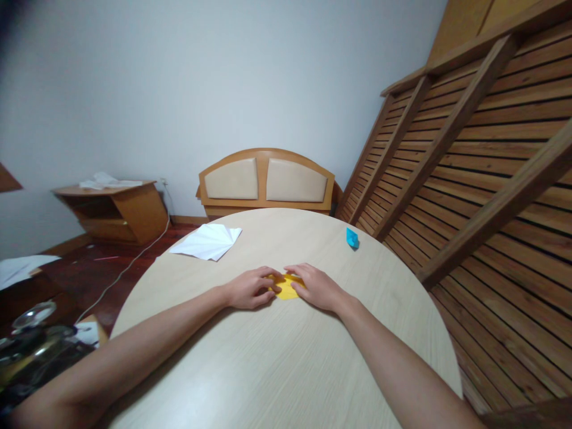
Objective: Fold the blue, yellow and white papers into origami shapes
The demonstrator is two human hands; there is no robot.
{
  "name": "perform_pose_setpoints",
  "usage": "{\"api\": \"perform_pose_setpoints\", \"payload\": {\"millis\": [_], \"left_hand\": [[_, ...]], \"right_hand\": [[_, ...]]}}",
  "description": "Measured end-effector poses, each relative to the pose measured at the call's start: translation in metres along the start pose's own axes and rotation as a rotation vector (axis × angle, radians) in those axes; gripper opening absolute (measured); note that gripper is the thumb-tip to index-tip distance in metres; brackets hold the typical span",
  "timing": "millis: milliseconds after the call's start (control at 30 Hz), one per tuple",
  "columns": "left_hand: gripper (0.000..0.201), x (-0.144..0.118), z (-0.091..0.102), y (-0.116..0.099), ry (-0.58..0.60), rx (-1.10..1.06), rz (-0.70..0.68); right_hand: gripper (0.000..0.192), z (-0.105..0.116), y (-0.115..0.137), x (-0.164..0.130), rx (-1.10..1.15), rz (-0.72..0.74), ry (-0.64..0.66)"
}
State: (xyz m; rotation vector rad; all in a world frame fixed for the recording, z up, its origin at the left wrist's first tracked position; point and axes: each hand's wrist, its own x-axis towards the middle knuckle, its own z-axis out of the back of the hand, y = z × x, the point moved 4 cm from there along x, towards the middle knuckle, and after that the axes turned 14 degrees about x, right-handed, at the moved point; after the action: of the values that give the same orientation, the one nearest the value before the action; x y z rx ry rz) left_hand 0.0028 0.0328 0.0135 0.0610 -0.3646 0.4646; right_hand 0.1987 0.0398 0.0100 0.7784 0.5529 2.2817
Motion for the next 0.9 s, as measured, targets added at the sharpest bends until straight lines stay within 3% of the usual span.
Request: {"api": "perform_pose_setpoints", "payload": {"millis": [900], "left_hand": [[0.025,0.0,-0.003,0.001,0.056,-0.036,0.036]], "right_hand": [[0.018,0.009,0.014,0.001,-0.089,-0.003,0.189]]}}
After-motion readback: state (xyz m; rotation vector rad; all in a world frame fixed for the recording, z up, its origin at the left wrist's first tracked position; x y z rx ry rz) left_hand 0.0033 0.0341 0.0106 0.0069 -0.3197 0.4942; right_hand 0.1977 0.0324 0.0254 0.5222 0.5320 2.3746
